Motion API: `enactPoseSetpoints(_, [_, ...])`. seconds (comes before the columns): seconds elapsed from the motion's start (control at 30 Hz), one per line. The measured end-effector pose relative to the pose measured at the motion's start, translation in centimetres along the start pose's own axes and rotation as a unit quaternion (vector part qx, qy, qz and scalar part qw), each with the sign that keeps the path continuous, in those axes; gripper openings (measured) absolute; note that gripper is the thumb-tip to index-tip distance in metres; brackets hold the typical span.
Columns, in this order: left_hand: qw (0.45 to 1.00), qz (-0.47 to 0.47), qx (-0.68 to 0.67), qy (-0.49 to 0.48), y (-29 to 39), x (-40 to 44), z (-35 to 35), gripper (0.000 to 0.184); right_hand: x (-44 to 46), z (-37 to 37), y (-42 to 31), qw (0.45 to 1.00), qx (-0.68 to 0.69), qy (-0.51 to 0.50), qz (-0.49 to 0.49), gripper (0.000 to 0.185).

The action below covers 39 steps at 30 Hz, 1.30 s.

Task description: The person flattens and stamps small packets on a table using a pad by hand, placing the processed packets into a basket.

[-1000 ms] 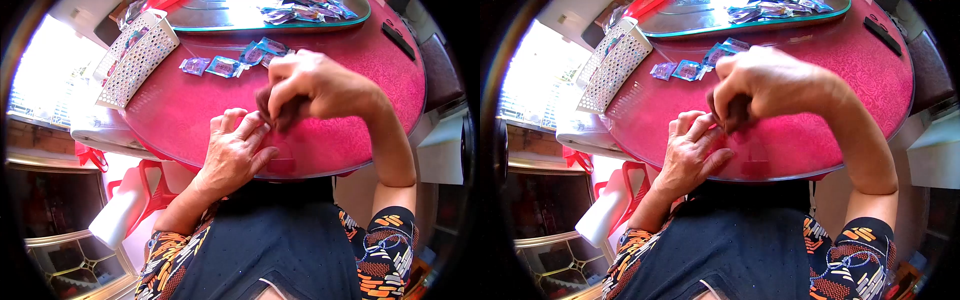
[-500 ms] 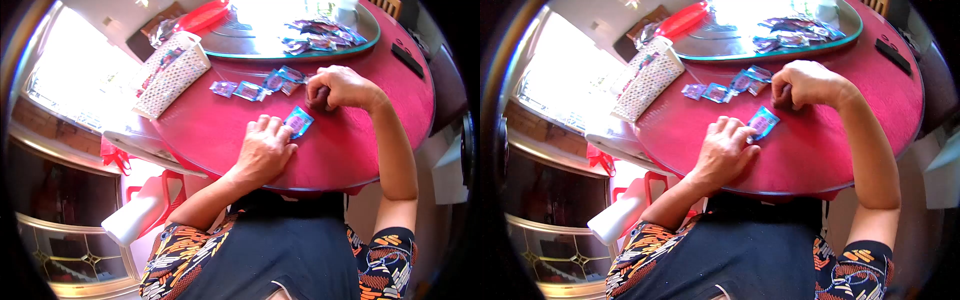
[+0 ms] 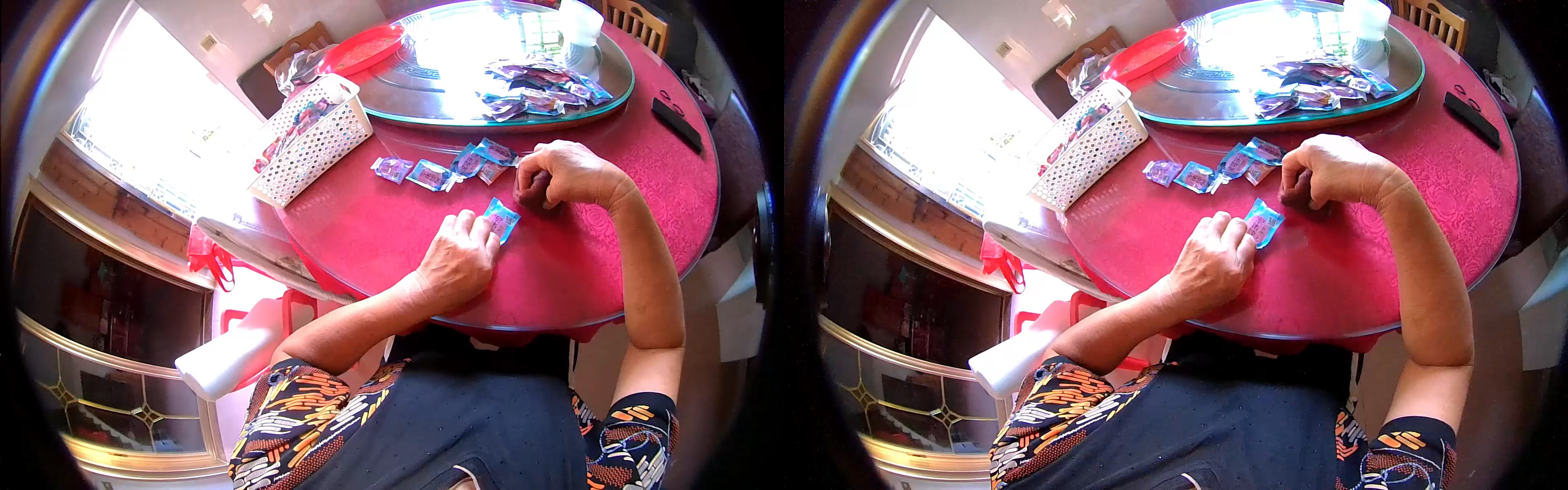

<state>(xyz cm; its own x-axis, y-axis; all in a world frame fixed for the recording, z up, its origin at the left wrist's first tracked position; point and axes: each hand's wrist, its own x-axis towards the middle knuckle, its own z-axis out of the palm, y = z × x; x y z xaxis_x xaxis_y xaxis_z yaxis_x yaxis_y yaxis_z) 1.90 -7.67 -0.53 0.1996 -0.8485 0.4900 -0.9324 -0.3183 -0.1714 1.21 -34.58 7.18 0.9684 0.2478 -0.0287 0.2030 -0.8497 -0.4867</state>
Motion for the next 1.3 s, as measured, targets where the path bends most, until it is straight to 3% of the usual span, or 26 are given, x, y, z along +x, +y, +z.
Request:
enactPoseSetpoints(0.13, [0.998,-0.036,-0.025,0.043,-0.4,0.1,0.1,0.011,0.2,0.1,0.3,1.0,-0.011,-0.003,-0.012,0.042])
enactPoseSetpoints(0.23, [0.968,-0.122,-0.206,0.071,-0.7,-0.1,-0.5,0.004,0.1,-0.1,0.2,1.0,-0.013,0.0,-0.015,0.042])
enactPoseSetpoints(0.3, [0.875,-0.259,-0.405,0.044,-0.8,-0.1,-1.8,0.004,-0.1,-0.2,-0.2,1.0,0.001,-0.002,-0.006,0.042])
enactPoseSetpoints(0.37, [0.736,-0.381,-0.56,0.006,-1.2,0.2,-3.4,0.015,0.0,-0.2,-0.3,1.0,0.003,-0.003,-0.003,0.042])
enactPoseSetpoints(0.47, [0.685,-0.437,-0.582,-0.037,-2.6,-0.4,-3.1,0.016,0.0,-0.2,-0.2,1.0,-0.003,0.002,-0.003,0.043])
enactPoseSetpoints(0.53, [0.85,-0.379,-0.364,-0.03,-2.6,-1.1,-2.7,0.012,-0.1,-0.3,-0.4,1.0,0.005,0.001,0.001,0.044])
enactPoseSetpoints(0.57, [0.908,-0.339,-0.245,-0.027,-2.5,-1.4,-2.5,0.011,-0.1,-0.2,-0.3,1.0,0.016,0.003,-0.002,0.044])
enactPoseSetpoints(0.6, [0.922,-0.318,-0.222,0.013,-2.5,-1.7,-2.3,0.01,0.1,-0.2,-0.1,1.0,0.028,0.002,-0.005,0.044])
enactPoseSetpoints(0.67, [0.939,-0.278,-0.185,0.087,-2.4,-2.6,-1.8,0.012,-0.1,0.0,0.3,0.998,-0.012,0.029,-0.046,0.043])
enactPoseSetpoints(0.8, [0.972,-0.17,-0.141,0.082,-1.8,-4.5,-2.7,0.021,-0.2,-0.1,0.0,0.997,0.02,0.068,-0.037,0.04])
enactPoseSetpoints(0.83, [0.972,-0.172,-0.15,0.054,-1.4,-4.7,-3.0,0.025,-0.3,0.3,-0.2,0.982,0.01,0.143,-0.123,0.035])
enactPoseSetpoints(0.87, [0.978,-0.159,-0.127,0.04,-1.0,-4.6,-3.2,0.026,-0.4,0.1,-1.0,0.985,0.059,0.123,-0.105,0.039])
enactPoseSetpoints(0.93, [0.988,-0.134,-0.078,0.015,-0.6,-4.4,-3.4,0.029,-0.8,0.5,-3.1,0.969,0.116,0.108,-0.19,0.036])
enactPoseSetpoints(1.0, [0.988,-0.129,-0.086,-0.013,-0.4,-4.5,-3.1,0.033,-0.4,2.1,-4.6,0.964,0.077,0.044,-0.251,0.026])
enactPoseSetpoints(1.07, [0.99,-0.118,-0.068,-0.022,-0.3,-4.4,-3.4,0.035,-0.3,5.3,-5.2,0.965,-0.091,0.066,-0.236,0.022])
enactPoseSetpoints(1.1, [0.99,-0.119,-0.077,-0.025,-0.3,-4.5,-3.4,0.036,-0.2,4.9,-5.9,0.975,-0.074,0.038,-0.207,0.018])
enactPoseSetpoints(1.2, [0.988,-0.122,-0.091,-0.022,-0.4,-4.5,-3.3,0.038,0.0,4.2,-4.4,0.982,-0.063,0.088,-0.152,0.013])
enactPoseSetpoints(1.23, [0.988,-0.122,-0.09,-0.02,-0.3,-4.6,-3.2,0.038,-0.1,3.5,-4.6,0.982,-0.116,0.093,-0.121,0.011])
enactPoseSetpoints(1.3, [0.989,-0.117,-0.087,-0.017,-0.3,-4.6,-3.1,0.038,0.4,3.8,-3.6,0.967,-0.131,0.136,-0.17,0.011])
